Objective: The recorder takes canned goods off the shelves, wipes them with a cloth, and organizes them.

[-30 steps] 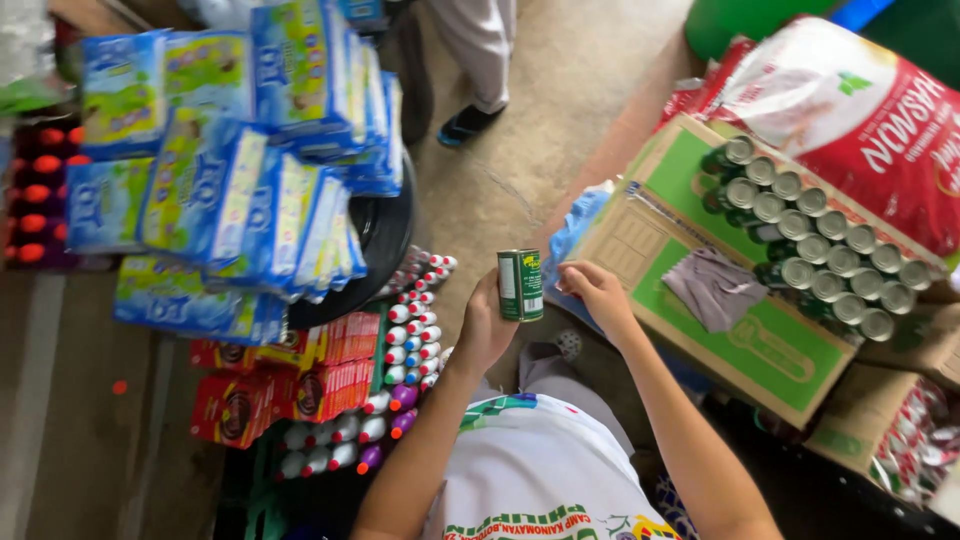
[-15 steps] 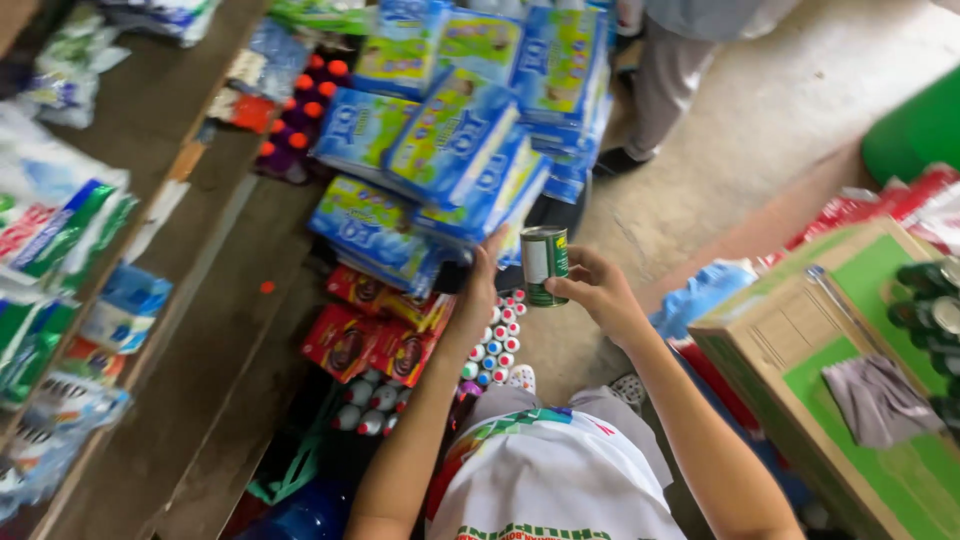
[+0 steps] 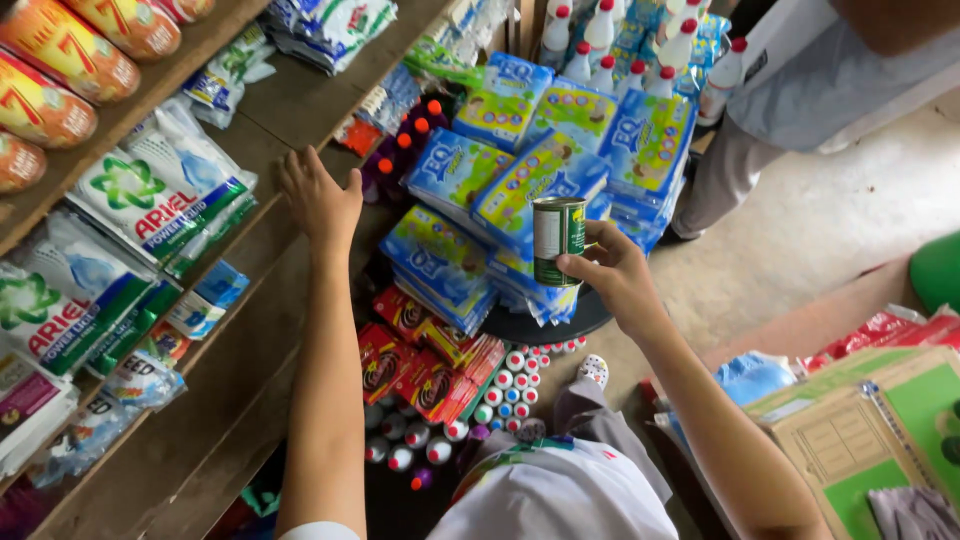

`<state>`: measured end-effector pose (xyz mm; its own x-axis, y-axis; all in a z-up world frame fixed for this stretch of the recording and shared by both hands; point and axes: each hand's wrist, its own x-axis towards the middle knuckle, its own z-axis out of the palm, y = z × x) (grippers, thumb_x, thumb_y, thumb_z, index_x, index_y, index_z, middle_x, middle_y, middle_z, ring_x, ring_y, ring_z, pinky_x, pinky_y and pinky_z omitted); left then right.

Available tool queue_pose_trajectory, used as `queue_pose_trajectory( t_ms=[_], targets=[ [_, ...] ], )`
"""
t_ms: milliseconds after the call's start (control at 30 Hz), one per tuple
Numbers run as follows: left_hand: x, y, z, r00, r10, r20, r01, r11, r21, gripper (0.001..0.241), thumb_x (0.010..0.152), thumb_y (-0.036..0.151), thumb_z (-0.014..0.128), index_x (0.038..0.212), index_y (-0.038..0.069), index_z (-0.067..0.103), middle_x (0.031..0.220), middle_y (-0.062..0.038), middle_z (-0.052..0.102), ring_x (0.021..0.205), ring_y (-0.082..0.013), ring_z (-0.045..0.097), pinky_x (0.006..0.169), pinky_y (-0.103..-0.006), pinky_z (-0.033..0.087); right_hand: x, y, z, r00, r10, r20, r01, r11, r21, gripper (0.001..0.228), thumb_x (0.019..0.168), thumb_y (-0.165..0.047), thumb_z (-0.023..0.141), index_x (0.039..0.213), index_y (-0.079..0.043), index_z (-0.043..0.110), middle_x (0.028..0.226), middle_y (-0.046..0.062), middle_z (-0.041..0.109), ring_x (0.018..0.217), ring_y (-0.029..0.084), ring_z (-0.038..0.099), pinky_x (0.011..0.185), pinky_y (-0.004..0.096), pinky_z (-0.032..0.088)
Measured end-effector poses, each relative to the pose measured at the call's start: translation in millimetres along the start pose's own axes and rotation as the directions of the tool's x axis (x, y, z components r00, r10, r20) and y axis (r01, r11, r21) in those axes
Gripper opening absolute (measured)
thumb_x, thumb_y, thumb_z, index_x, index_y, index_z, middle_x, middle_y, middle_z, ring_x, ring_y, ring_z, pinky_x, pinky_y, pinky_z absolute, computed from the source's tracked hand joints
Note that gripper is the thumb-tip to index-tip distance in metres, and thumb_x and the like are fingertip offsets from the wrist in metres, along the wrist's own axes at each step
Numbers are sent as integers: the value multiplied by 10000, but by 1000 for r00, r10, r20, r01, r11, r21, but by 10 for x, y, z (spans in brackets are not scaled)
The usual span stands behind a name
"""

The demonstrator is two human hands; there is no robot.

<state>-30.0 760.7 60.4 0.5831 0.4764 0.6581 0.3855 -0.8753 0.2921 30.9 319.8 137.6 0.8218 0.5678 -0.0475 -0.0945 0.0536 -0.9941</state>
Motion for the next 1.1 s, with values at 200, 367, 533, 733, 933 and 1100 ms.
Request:
queue_pose_trajectory(
  t_ms=[200,367,533,733,933,1100],
  targets=[
    [509,-63,261,993,-80,90,58,974,220,811,736,481,832,1300,-36,562,1359,-303,504,1216,-485,489,945,-576,426,507,-231,97,997,-19,80,14,998,60,483,856,-123,785,1292,-2,616,1107,57,712,1026,138,661,903,310,534],
    [820,-18,194,985,-112,132,57,930,364,664,878,643,725,1146,50,595,1210,-196,567,1160,-407,542,1045,-591,400,1209,-483,108,971,-95,218,66,988,138,481,874,-111,754,1320,2,611,1180,68,711,1097,150,654,976,328,506],
    [916,48,218,997,-82,4,76,933,352,851,775,736,685,1293,67,601,1311,-223,559,1221,-408,511,1016,-578,389,2106,-869,178,936,-127,328,11,942,335,555,902,-215,717,1402,-22,573,1229,105,700,1140,221,663,1009,400,512],
    [953,31,226,986,-167,21,150,930,334,881,730,732,706,1320,88,591,1393,-209,551,1298,-400,500,1031,-564,410,3046,-1291,501,797,-141,587,-277,778,564,690,941,-447,696,1441,-20,490,1318,166,638,1150,301,647,1011,487,509],
    [945,21,245,981,-191,31,177,950,257,919,722,756,698,1335,83,572,1418,-213,545,1319,-411,504,1059,-568,428,3639,-1645,743,591,-325,739,-394,683,615,669,988,-398,718,1500,-36,487,1411,168,623,1123,263,606,1037,426,466],
    [914,-4,342,946,-322,46,285,888,361,1000,644,781,728,1385,132,554,1474,-253,466,1329,-429,458,1029,-560,415,3923,-1795,806,600,-284,748,-501,595,628,610,971,-416,696,1411,-35,513,1343,179,638,1119,300,634,999,482,483]
  ],
)
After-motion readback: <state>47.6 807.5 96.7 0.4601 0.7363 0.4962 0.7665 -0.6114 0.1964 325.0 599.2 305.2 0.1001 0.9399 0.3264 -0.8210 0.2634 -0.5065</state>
